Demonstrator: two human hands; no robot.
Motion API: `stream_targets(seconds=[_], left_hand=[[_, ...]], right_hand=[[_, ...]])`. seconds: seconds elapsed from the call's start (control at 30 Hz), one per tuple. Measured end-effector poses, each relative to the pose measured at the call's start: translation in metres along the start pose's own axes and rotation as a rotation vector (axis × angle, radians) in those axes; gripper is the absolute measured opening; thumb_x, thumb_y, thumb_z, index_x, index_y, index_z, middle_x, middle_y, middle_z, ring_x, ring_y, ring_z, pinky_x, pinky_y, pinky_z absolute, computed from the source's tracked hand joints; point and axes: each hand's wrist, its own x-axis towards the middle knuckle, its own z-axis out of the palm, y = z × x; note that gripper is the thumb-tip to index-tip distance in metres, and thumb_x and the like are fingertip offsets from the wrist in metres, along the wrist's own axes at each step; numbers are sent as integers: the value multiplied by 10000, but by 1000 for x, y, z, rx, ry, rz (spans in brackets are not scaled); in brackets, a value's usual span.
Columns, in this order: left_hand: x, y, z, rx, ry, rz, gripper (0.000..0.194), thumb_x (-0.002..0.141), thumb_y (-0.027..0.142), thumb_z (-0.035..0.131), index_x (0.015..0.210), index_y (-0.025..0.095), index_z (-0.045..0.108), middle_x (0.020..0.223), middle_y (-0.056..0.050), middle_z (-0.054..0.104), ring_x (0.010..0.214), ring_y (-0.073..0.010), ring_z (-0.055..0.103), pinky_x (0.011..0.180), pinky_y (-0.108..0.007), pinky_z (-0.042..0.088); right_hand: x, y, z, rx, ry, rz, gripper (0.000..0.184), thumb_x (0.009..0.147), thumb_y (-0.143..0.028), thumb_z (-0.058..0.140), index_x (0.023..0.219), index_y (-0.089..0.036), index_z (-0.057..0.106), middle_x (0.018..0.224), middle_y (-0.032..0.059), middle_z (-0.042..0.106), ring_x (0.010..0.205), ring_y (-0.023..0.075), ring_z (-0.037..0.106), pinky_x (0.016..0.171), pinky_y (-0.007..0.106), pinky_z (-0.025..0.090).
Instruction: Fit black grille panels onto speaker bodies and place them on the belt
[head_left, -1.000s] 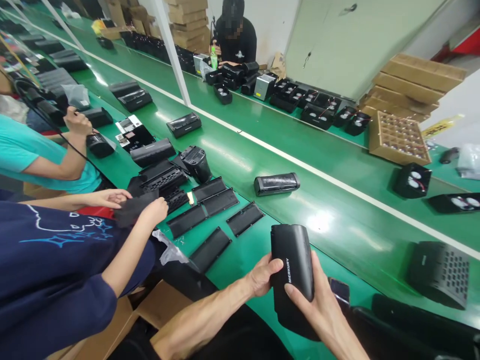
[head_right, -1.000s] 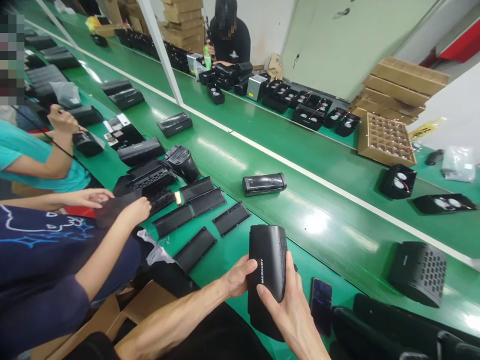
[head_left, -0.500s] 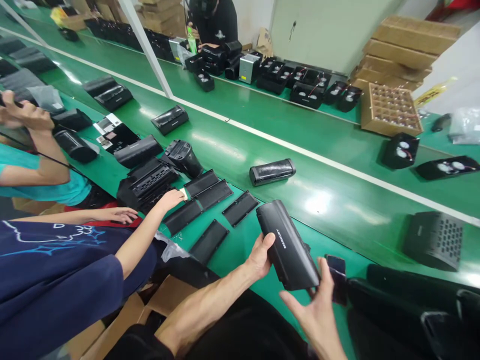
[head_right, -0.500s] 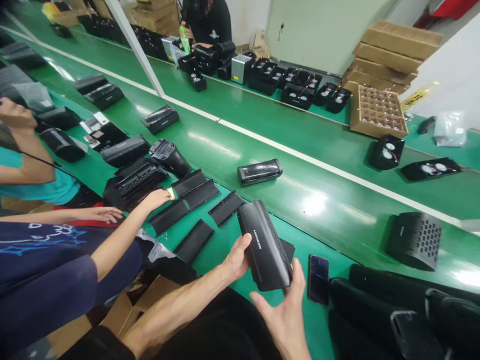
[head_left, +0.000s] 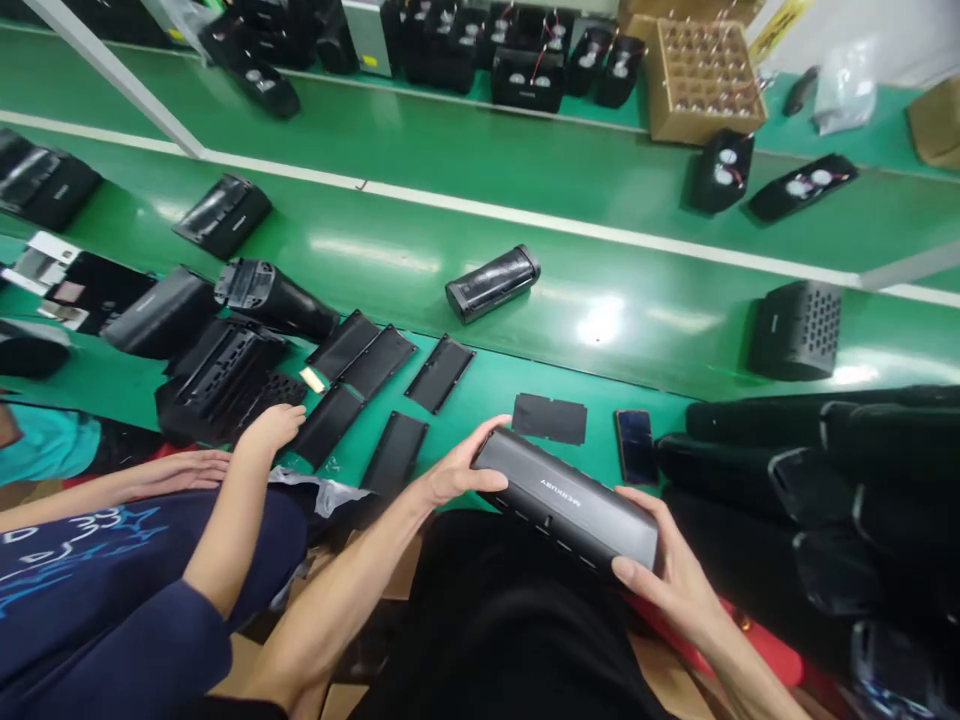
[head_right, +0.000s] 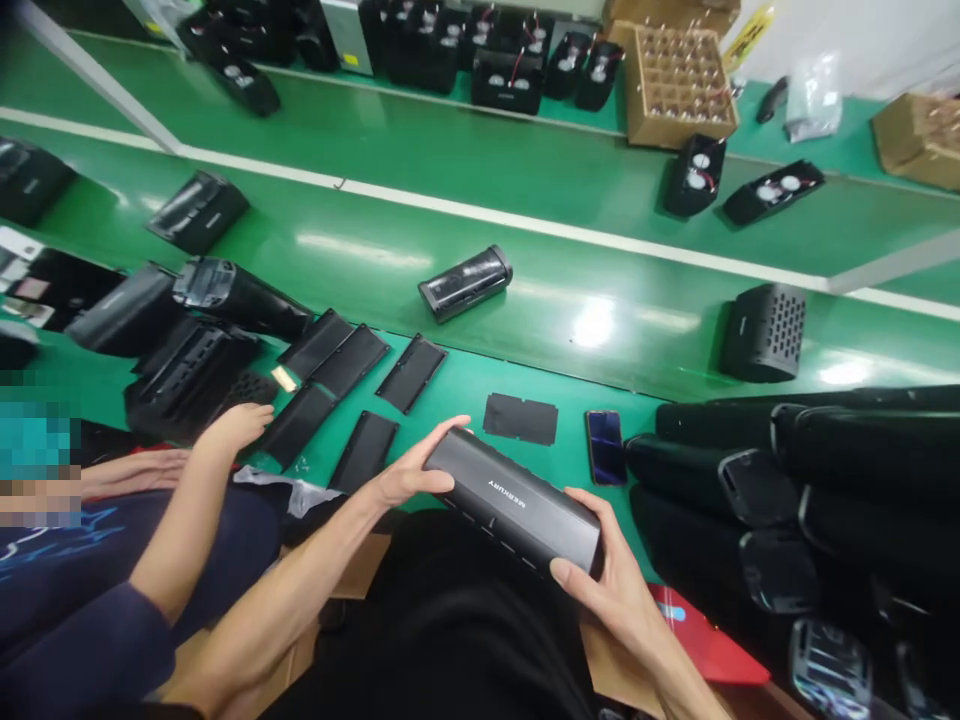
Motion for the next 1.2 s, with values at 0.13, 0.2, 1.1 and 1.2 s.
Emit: stream_targets(seconds=[0.13,0.2,1.1,1.2], left_hand=[[-10,-13,7,32,57,-62,809,665,441,882,1379,239,559,1055,-22,627,983,-245,587,908,-348,446],[-14,-24,13,0,136,-75,744,680,445,864,1331,228,577,1059,-24,624,985,-241,582,906,-341,439],[1,-22,19,-200,0,50,926,717,590,855,1511,319,463,1582,-123,435,1396,-362,458,1057,-483,450],[-12,-6,14,71,-82,13,1114,636,489,945,1579,313,379,1543,-123,457,1346,-361,488,1106,-469,399]], right_hand=[[-3,3,7,29,-45,77,714,825,-624,708,1409,-272,499,1335,112,604,1144,335,615,930,414,519],[1,1,6,76,-119,143,716,837,-645,683,1421,-276,493,1319,108,618,1117,331,632,933,431,522],[35,-64,23,-356,30,-215,1107,688,-313,784,1662,-307,258,1485,135,530,1252,391,601,1015,529,521],[24,-61,20,-569,-98,-239,1055,645,-287,773,1624,-345,385,1404,131,608,1145,409,639,960,571,527]])
